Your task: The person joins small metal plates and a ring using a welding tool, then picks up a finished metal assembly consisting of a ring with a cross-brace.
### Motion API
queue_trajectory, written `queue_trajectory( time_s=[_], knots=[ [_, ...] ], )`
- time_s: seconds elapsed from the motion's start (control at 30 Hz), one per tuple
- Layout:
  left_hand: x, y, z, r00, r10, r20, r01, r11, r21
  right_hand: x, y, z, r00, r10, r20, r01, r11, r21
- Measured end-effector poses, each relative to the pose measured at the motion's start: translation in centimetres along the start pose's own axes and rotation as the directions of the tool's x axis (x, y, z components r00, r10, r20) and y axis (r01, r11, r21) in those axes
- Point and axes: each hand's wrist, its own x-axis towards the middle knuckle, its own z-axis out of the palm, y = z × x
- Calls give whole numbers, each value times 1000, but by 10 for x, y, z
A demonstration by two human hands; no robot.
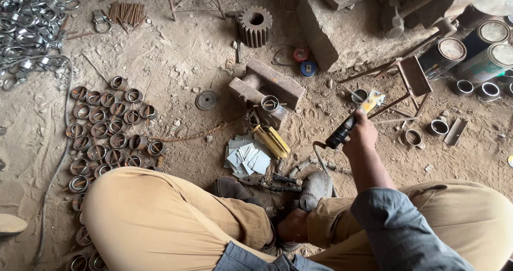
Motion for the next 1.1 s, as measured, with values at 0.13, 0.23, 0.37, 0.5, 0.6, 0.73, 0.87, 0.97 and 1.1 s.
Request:
queue_trajectory(
  time_s=[0.13, 0.23, 0.37, 0.5, 0.6, 0.73, 0.87, 0.97, 1.1],
  knots=[
    [-2, -11, 4, 1000, 4, -14, -4, 1000, 24, -17, -8, 8, 999, -33, 20, 23, 928, 373],
    [-1, -11, 9, 1000, 4, -27, -2, 999, 47, -17, 6, 13, 995, -38, 94, -6, 906, 423],
    [7, -5, 17, 996, 39, -84, -27, 991, 133, -21, 23, 28, 995, 99, 10, -93, 887, 452],
    [13, -26, 2, 986, 33, -161, 21, 946, 325, -26, 28, 37, 995, -78, -63, 99, 835, 542],
    [10, -60, 2, 977, -137, -163, 204, 820, 535, -29, 23, 38, 999, -33, 15, 21, 849, 527],
    [-12, -163, 21, 718, -685, 127, 312, 479, 821, -39, 20, 43, 989, -19, 148, -38, 928, 372],
    [-46, -257, 45, 635, -683, 360, 150, 566, 810, -53, 25, 57, 960, -152, 235, 68, 941, 330],
    [-52, -304, 62, 627, -682, 377, 132, 570, 811, -65, 17, 65, 931, -185, 314, 104, 960, 259],
    [-52, -337, 79, 632, -703, 326, 173, 538, 825, -81, 5, 73, 944, -137, 300, 152, 988, -26]
  ],
)
